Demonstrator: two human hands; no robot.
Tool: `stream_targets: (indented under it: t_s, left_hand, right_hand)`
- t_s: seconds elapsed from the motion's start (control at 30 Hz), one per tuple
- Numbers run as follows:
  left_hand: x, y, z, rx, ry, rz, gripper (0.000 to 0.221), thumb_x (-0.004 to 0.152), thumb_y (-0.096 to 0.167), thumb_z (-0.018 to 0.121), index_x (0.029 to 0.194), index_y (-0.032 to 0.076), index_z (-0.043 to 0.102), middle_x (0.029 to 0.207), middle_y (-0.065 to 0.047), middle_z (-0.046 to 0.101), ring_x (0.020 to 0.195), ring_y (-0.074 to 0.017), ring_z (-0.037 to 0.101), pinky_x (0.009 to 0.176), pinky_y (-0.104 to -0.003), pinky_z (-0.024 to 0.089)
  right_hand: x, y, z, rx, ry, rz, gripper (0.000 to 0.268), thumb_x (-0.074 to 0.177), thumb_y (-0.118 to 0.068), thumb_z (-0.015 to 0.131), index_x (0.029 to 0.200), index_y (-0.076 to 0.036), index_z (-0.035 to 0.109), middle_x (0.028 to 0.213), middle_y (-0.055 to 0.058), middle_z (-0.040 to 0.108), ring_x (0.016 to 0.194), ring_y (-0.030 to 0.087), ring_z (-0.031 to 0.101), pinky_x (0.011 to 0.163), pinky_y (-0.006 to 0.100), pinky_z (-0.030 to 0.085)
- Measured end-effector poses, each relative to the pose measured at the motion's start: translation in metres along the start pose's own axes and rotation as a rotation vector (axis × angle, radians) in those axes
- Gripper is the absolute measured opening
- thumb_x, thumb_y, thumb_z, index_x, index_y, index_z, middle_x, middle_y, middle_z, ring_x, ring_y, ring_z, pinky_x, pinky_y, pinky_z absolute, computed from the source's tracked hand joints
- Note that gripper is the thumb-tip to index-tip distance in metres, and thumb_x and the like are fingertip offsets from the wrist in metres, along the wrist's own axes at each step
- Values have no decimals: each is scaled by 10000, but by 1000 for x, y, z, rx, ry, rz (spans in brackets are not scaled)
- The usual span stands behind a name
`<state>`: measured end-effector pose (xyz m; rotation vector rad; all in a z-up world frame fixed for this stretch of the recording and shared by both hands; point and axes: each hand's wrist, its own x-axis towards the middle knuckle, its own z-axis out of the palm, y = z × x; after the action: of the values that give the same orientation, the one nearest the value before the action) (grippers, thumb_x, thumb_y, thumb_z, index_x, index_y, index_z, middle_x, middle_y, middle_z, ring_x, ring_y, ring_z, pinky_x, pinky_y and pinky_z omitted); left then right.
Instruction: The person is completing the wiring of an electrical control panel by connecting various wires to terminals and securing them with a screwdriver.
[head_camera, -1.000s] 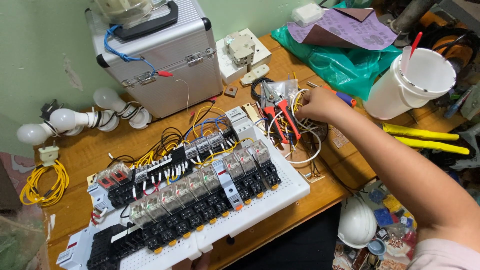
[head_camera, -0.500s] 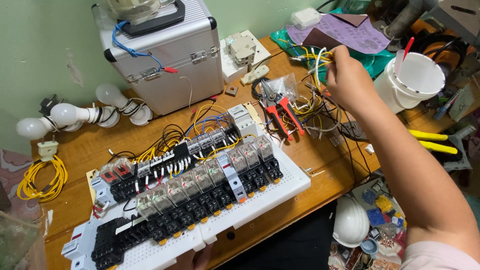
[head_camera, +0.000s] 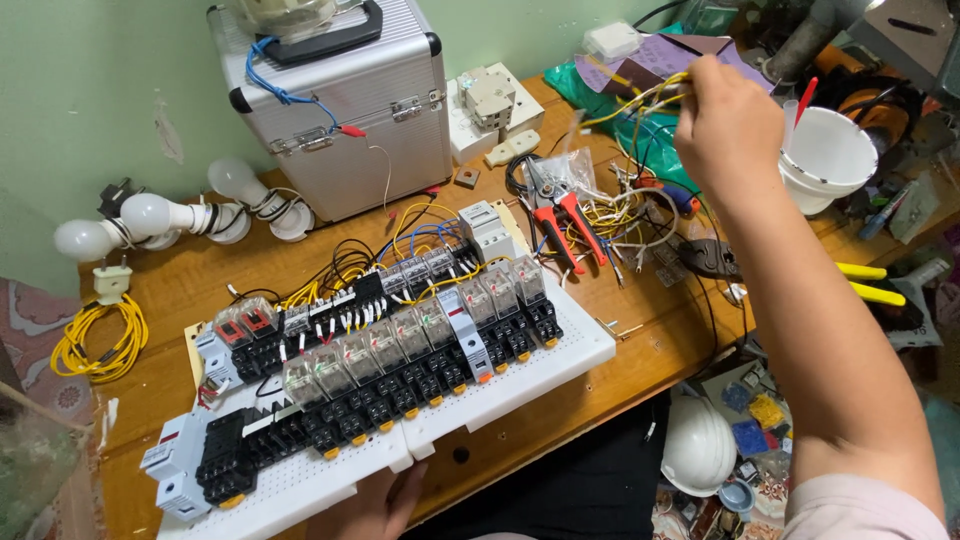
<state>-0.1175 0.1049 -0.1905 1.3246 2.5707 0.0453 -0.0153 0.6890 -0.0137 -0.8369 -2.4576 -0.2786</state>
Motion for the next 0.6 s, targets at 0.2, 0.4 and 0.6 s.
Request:
stream_targets:
  t_s: [0.2,0.4,0.6]
  left_hand:
    - [36,4,-19,-60,-5,31,466,945,675,525,875,244,687,754,-34,682,737,-287,694,692,-432,543]
    - [40,5,-29,-109,-104,21,455,977,681,508,870,251,612,654,3,573,596,-230,621,579,-406,474]
    - [38,23,-72,-126,-359,-91,446,1008,703,346,1159,320,520,734,14,620,584,-198,619,472,-374,436]
  right_hand:
    - [14,15,5,-181,161,-20,68,1081,-168,563,1069,-101,562,792,116,585,884,350,499,725,451,288]
    - [24,3,-27,200,299,32,146,1194,-174,391,1135,-90,496,886,82,651,789,359,583,773,444,273]
    - [1,-55,-87,806,326,28,237,1247,-225,335,1147,-43,450,831,60,473,674,160,497,606,329,361]
